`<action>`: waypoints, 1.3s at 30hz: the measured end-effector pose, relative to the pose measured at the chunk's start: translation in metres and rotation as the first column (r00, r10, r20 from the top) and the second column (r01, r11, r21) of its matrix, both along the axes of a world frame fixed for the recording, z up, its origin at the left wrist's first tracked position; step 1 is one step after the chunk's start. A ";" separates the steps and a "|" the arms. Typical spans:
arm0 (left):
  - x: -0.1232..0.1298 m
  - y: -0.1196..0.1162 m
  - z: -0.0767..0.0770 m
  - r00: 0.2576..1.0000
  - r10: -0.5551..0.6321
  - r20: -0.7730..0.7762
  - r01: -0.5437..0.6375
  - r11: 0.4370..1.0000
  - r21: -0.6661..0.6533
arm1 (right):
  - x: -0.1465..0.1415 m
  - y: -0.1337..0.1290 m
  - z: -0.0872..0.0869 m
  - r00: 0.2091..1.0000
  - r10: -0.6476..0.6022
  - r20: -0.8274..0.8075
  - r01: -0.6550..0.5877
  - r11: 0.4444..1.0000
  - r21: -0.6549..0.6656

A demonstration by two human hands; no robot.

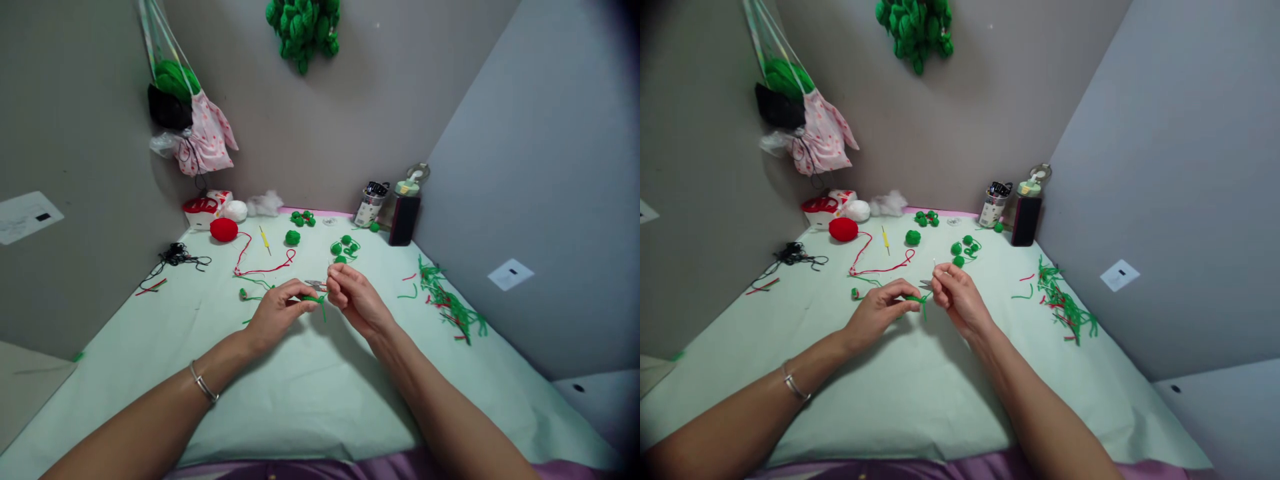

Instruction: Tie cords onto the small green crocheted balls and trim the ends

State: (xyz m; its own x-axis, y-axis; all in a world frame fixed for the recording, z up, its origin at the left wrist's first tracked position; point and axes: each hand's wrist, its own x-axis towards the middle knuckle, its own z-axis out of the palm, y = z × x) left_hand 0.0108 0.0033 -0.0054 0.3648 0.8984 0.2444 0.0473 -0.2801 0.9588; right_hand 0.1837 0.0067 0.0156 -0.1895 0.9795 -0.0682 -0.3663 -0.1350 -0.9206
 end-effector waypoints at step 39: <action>-0.011 0.013 -0.004 0.990 0.136 0.025 -0.133 0.987 -0.094 | 0.020 -0.009 0.008 0.486 -0.437 0.757 -0.353 0.695 0.627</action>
